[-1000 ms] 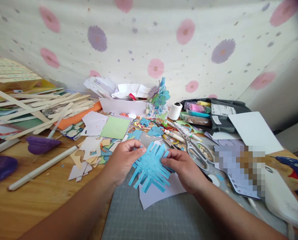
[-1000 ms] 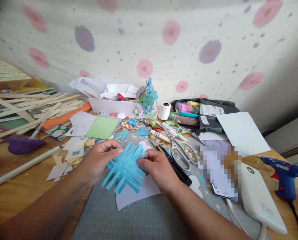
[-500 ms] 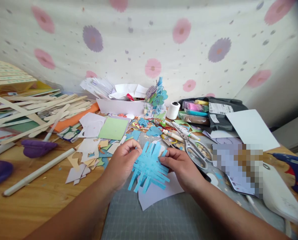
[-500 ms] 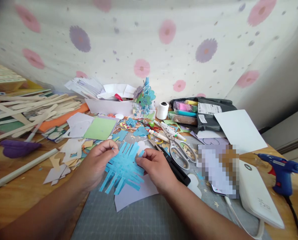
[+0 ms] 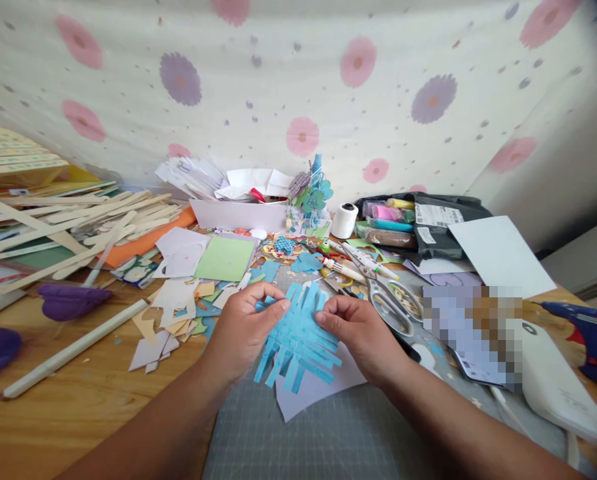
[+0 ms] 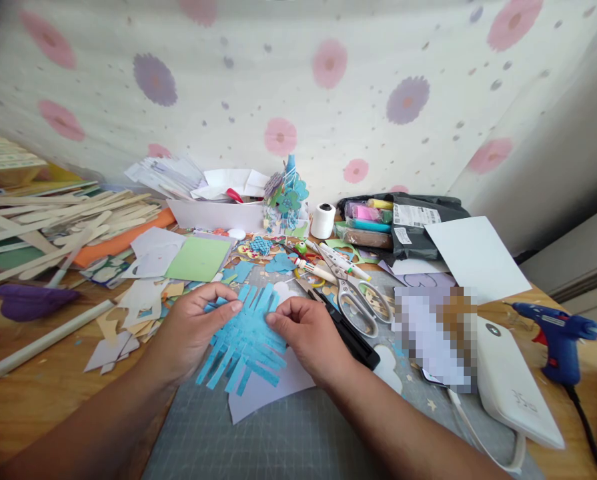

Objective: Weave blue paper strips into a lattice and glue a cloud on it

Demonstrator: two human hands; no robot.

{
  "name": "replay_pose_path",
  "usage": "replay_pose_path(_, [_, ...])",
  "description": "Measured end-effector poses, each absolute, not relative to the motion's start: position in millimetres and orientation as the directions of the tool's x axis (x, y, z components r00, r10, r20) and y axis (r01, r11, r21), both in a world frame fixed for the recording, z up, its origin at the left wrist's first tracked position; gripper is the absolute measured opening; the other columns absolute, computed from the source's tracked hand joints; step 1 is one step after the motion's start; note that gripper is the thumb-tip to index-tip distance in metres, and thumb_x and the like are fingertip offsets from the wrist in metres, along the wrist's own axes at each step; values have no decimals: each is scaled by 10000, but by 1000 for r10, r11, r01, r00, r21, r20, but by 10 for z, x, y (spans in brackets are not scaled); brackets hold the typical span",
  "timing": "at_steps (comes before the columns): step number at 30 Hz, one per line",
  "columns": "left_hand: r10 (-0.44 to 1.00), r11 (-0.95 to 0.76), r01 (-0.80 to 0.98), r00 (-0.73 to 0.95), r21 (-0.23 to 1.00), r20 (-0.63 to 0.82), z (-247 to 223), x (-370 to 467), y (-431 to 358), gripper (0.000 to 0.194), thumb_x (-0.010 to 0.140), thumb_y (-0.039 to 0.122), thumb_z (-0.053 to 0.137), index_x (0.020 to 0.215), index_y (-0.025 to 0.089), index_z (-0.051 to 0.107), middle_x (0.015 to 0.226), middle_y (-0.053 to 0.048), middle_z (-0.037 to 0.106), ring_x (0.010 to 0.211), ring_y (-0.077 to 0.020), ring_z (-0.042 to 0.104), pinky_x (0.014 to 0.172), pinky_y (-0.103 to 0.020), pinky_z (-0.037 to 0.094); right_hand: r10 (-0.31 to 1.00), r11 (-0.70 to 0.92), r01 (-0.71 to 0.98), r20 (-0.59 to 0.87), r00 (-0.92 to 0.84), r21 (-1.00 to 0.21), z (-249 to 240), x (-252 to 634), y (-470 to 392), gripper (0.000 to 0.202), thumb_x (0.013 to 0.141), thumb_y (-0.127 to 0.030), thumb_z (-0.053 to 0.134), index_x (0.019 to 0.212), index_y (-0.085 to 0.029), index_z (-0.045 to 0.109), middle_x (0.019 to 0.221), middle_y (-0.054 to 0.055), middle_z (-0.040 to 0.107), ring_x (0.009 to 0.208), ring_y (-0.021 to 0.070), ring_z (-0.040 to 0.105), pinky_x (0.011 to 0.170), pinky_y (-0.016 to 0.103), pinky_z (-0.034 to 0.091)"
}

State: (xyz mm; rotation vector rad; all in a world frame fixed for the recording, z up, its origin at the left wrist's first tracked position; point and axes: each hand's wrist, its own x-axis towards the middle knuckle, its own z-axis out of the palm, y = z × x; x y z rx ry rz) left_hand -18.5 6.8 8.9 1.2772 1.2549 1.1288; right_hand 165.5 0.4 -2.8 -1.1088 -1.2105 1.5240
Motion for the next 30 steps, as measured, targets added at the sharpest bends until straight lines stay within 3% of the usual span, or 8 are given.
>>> replay_pose_path(7, [1000,4,79,5,997,-4,40,-192,75,161,745,351,691,735,223,594,520,81,489,434,-83,406,452,-198,316,973,-107,-84,-86,-216,-991,-46,1650,7,391,694,-503,742,644,-186,519,573,-65,407,515,87,318,496,242,246])
replay_pose_path(12, [998,55,-30,-31,998,-56,-4,-201,95,223,731,391,727,783,215,601,560,62,542,469,-100,461,457,-200,323,955,-190,-252,-119,-272,-949,-52,1667,8,366,715,-486,750,696,-173,561,551,-74,431,481,68,365,474,214,292])
replay_pose_path(18, [994,54,-111,-92,992,-64,7,-198,100,256,721,413,728,791,210,589,609,43,601,496,-131,536,482,-227,390,907,-274,-261,-158,-390,-925,-49,1642,-13,313,620,-348,838,797,-164,657,659,-27,618,555,93,540,517,210,420])
replay_pose_path(22, [993,66,-166,-90,984,-81,27,-159,80,272,702,414,741,777,205,583,579,47,586,476,-136,541,472,-236,409,919,-298,-251,-205,-338,-921,-52,1588,-22,277,591,-353,841,714,-163,681,642,-25,636,541,90,550,537,222,464])
replay_pose_path(30, [990,88,-270,-86,959,-115,35,-97,39,275,698,406,746,761,198,579,554,53,573,441,-119,514,443,-230,416,944,-268,-255,-201,-260,-929,-78,1530,-26,295,578,-360,834,735,-155,690,667,-8,660,572,106,566,533,233,473])
